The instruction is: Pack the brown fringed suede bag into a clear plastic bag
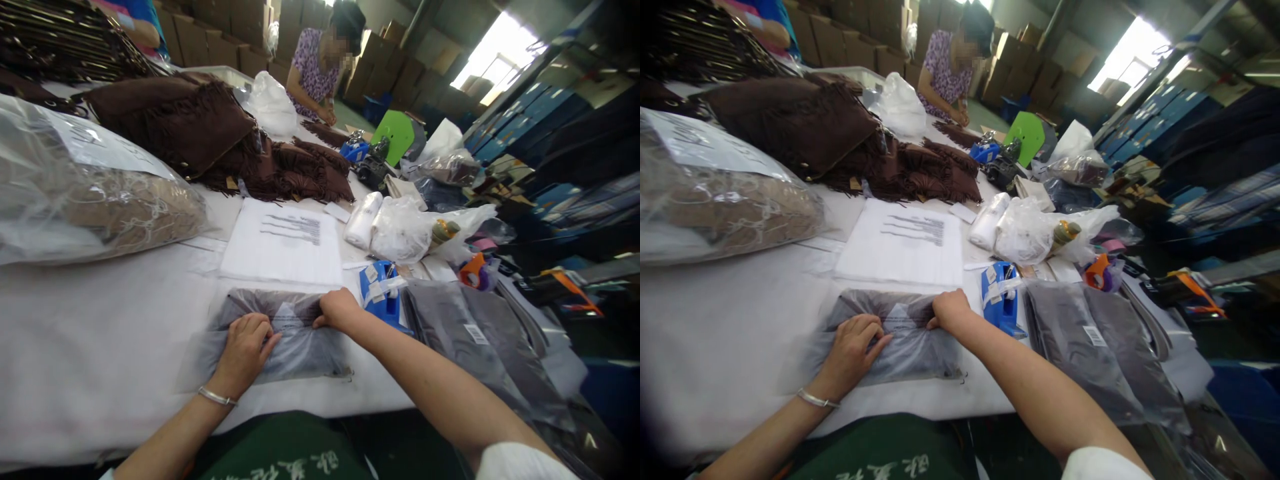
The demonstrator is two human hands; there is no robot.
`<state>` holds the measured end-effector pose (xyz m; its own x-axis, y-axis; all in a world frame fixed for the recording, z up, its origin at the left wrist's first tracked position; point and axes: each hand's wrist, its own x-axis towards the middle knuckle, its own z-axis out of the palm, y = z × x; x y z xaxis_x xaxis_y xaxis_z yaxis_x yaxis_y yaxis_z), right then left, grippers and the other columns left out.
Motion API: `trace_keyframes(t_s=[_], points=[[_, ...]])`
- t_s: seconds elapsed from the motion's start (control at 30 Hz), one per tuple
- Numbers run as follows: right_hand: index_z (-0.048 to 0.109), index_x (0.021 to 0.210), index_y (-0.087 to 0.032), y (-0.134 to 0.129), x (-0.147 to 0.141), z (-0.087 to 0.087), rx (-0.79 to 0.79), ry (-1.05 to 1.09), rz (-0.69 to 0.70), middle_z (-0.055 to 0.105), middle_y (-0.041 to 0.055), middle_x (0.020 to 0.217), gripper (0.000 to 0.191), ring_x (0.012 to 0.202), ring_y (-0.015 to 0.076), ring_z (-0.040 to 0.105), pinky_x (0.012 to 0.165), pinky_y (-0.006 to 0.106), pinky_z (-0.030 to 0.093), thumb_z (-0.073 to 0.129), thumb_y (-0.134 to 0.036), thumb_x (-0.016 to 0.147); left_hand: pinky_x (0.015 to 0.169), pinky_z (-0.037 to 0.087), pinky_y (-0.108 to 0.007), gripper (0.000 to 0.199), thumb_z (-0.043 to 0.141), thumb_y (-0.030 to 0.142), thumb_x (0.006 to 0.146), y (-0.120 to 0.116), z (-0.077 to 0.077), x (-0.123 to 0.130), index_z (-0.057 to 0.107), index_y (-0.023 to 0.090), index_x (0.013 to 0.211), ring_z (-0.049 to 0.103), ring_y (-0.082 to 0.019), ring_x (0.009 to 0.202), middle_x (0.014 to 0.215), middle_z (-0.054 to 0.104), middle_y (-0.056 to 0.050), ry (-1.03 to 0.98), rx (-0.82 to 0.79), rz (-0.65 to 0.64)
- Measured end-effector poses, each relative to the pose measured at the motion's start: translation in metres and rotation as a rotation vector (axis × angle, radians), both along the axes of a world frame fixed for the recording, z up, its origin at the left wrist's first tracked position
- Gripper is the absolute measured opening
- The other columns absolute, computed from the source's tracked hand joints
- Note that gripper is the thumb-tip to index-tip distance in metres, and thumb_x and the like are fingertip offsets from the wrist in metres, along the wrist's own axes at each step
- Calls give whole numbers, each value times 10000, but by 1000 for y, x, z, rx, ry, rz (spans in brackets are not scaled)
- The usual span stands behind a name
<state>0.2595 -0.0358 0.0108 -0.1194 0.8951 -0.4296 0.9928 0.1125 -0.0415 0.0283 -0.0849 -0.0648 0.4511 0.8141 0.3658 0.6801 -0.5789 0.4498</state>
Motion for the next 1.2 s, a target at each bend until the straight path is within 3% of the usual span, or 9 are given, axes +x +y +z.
trace_keyframes(t_s=[0.1,0.17,0.23,0.33,0.43,0.6,0.8,1.03,1.2], points=[[709,880,-109,-14,19,19,97,51,-132,705,182,834,356,872,299,642,824,410,432,611,-442,802,878,361,-429,141,556,306,872,1,-1,-1,529,193,792,535,-240,962,928,599,-53,-5,18,7],[644,1075,-159,-37,19,26,135,273,-197,702,104,836,394,778,200,644,782,336,458,413,-436,917,906,349,-451,118,569,298,865,2,-2,-1,540,198,809,545,-237,956,927,608,-45,-24,23,15],[557,1204,-202,-67,7,26,167,842,-342,681,48,867,389,703,144,621,754,299,474,362,-400,932,950,328,-475,73,575,279,863,1,1,-1,561,210,884,554,-231,967,948,620,-38,-63,33,17],[538,1232,-192,-108,-27,15,100,1897,-659,626,5,779,393,848,155,608,917,338,432,514,-299,855,1016,297,-491,199,566,233,867,-6,19,1,552,233,1066,550,-217,1027,1031,627,-38,-157,43,-15],[535,1243,-152,-130,-58,5,-137,2375,-858,552,-30,655,437,955,154,579,1008,349,371,596,-195,813,1053,285,-477,292,569,188,861,-21,50,5,524,239,1145,535,-200,1070,1084,621,-37,-271,14,-99],[509,1264,-125,-135,-74,0,-283,2574,-970,572,-23,731,455,834,99,575,890,255,444,591,-119,817,1082,252,-476,262,586,112,839,-41,83,11,566,226,1074,542,-177,1043,1023,639,-19,-342,17,-208],[513,1258,-141,-136,-76,-3,-311,2571,-1025,591,-13,776,448,807,73,572,860,209,451,579,-87,818,1064,277,-488,256,622,101,820,-43,79,13,603,225,1042,549,-180,1013,976,667,-8,-350,68,-204],[537,1230,-166,-137,-80,-5,-301,2564,-1114,601,-19,762,433,800,79,573,872,248,455,597,-85,809,1039,317,-472,264,557,28,819,-42,77,10,615,171,1034,558,-190,988,958,676,-39,-284,220,-282],[515,1254,-142,-137,-81,-8,-327,2549,-1104,578,-26,739,473,751,76,556,828,234,458,613,-94,794,1038,328,-461,241,528,51,839,-38,77,4,601,165,1039,560,-186,984,929,665,-42,-250,203,-338]])
